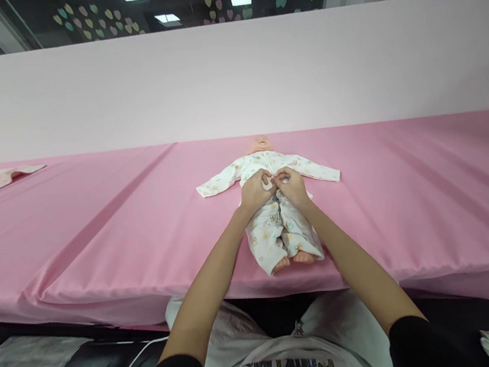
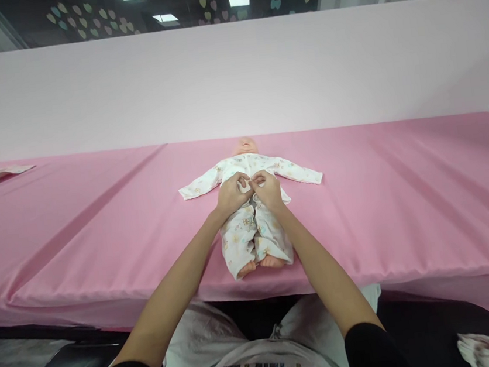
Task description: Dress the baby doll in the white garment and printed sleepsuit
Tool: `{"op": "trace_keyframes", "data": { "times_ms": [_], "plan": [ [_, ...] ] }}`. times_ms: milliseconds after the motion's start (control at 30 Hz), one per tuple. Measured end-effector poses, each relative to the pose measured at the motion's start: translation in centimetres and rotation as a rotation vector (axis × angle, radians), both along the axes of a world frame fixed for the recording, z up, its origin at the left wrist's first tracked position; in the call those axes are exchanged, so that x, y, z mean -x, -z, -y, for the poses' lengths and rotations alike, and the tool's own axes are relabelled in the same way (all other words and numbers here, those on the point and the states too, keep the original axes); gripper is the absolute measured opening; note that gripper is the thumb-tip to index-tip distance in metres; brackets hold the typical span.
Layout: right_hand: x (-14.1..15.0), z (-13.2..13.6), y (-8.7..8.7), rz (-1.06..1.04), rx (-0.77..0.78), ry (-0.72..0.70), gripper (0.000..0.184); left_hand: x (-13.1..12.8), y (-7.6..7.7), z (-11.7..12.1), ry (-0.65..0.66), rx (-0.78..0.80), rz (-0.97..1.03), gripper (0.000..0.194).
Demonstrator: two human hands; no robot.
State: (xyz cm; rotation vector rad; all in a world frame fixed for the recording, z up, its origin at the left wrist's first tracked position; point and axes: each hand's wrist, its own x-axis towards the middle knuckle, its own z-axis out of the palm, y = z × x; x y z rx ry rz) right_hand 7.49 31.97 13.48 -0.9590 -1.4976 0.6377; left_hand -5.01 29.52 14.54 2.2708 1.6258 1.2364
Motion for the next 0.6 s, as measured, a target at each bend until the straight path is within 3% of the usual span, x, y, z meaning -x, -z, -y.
{"op": "trace_keyframes", "data": {
  "times_ms": [67,133,200,267,333,367,467,533,600],
  "plan": [
    [-0.4,-0.5,-0.4,-0.145,0.090,-0.052,0.015,0.0,0.0,-0.3,0.039,-0.030,0.057,0.030],
    [-1.5,-1.2,-0.8,-0.316,0.199,-0.010,0.015,0.5,-0.2,-0.8,0.012,0.012,0.228,0.032],
    [-3.5,-2.0,-1.1,-0.472,0.295,0.228,0.009,1.9,-0.5,-1.6,-0.180,0.058,0.525,0.028],
    [-6.1,-2.6,-1.2,-0.571,0.341,0.591,0.011,4.1,-0.8,-2.3,-0.476,0.055,0.791,0.027],
    [-8.4,-3.0,-1.1,-0.610,0.354,0.857,0.019,6.4,-1.0,-2.7,-0.667,0.025,0.883,0.033],
    [-9.1,-3.1,-1.1,-0.589,0.333,0.925,0.022,7.2,-1.0,-2.8,-0.704,0.006,0.891,0.035],
    [-8.7,-2.7,-0.9,-0.389,0.152,0.906,0.022,7.1,-1.2,-2.2,-0.610,-0.057,0.839,0.025],
    [-6.5,-2.2,-0.7,-0.240,0.007,0.758,0.016,5.2,-1.2,-1.7,-0.400,-0.069,0.713,0.021],
    [-4.1,-1.6,-0.4,-0.048,-0.119,0.538,0.010,2.9,-1.2,-1.1,-0.163,-0.040,0.446,0.028]
  ]
}}
